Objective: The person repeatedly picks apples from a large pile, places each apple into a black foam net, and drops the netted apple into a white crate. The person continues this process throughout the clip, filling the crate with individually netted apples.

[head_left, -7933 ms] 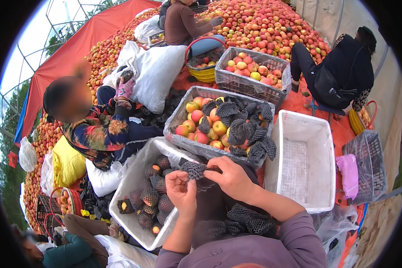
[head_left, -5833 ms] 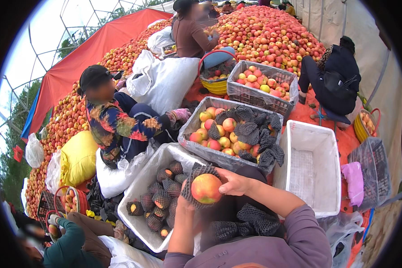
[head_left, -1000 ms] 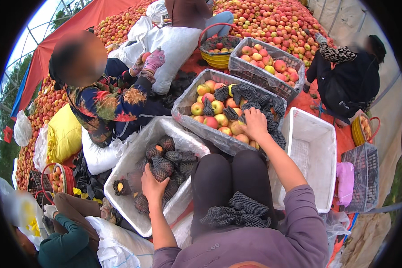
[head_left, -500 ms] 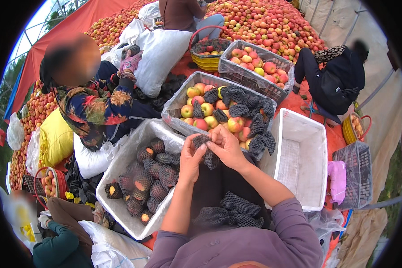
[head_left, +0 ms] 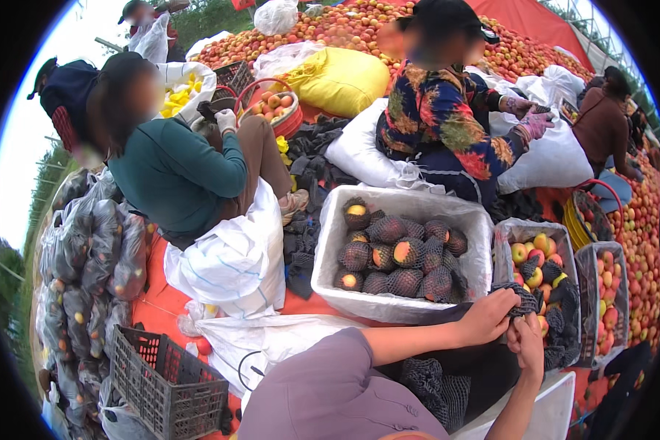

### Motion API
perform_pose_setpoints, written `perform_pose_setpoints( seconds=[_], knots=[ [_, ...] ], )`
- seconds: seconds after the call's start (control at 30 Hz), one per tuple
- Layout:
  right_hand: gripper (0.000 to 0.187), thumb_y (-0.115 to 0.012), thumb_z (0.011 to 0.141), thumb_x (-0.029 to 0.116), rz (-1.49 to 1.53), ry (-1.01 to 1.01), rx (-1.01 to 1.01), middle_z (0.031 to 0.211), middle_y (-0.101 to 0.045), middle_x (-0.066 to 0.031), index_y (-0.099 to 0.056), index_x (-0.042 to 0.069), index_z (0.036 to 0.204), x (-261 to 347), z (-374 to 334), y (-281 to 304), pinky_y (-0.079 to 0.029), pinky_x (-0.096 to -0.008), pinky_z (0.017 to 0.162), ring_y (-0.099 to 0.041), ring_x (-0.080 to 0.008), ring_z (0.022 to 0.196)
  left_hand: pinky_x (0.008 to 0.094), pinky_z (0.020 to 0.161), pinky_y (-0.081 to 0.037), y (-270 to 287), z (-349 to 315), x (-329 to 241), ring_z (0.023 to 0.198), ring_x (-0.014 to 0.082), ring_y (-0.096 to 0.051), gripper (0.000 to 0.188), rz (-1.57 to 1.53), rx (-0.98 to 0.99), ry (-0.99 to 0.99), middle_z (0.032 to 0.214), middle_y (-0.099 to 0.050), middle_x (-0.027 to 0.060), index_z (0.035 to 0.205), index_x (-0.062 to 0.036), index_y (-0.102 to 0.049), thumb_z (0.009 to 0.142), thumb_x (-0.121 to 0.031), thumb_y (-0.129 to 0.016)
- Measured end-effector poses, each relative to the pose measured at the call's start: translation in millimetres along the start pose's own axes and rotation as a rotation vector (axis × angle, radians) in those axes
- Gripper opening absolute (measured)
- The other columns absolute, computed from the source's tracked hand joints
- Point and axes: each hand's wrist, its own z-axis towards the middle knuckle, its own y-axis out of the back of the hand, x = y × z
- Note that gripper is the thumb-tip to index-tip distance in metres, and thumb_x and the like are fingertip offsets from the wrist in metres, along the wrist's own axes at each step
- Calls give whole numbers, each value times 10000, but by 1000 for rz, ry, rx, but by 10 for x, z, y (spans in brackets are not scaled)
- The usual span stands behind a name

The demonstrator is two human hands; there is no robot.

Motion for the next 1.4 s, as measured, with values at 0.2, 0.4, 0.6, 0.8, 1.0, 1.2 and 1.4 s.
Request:
perform_pose_setpoints(
  seconds=[0.2,0.4,0.6,0.8,1.0,1.2,1.4],
  knots=[
    [486,-534,830,37,249,374,172,1224,-476,-128,-371,-29,1284,232,159,-220,-328,-362,1022,-460,-224,1151,429,717,-420,35,-68,-24,837,368,-494,377,-32,-86,-64,886,-472,166,1000,5,-458,637,74,-535],
    [522,-551,818,37,-223,500,-69,1274,-446,-170,-358,-42,1296,145,301,7,-316,-384,1025,-448,-290,1169,406,697,-426,-8,-151,-189,816,346,-501,362,-192,-94,16,884,-471,147,1016,-7,-464,672,44,-564],
    [283,-592,782,99,-2010,52,-279,1091,-505,-158,-509,52,1049,-723,835,1333,-497,-442,761,-562,-366,952,395,732,-421,82,-426,-98,847,319,-501,286,-121,102,78,899,-469,123,981,-16,-474,719,-21,-589],
    [236,-598,773,82,-2066,114,-345,1049,-503,-136,-527,104,997,-818,1078,1676,-521,-402,679,-589,-334,858,372,740,-423,57,-502,35,861,301,-496,180,-69,77,-18,901,-463,115,894,-22,-500,731,-15,-577],
    [715,-755,611,71,-1342,450,-522,1202,-487,-156,-418,57,1241,-387,602,1313,-447,-372,912,-535,-291,1069,254,684,-437,95,-399,104,763,97,-523,107,-428,4,369,865,-503,46,942,-6,-518,843,-44,-530],
    [848,-765,694,265,423,347,208,1276,-469,-119,-290,33,1357,-48,-173,44,-402,-417,999,-487,-257,1180,329,844,-458,-38,-70,345,898,155,-578,311,-1362,221,894,1003,-591,51,1178,-52,-522,937,-239,-464],
    [871,-777,675,209,393,289,438,1304,-429,-98,-279,20,1363,-1,-321,-499,-392,-373,1003,-456,-211,1197,359,932,-454,372,-249,338,1049,197,-579,484,-1703,395,898,1135,-585,125,1176,15,-501,788,-215,-678]
  ],
)
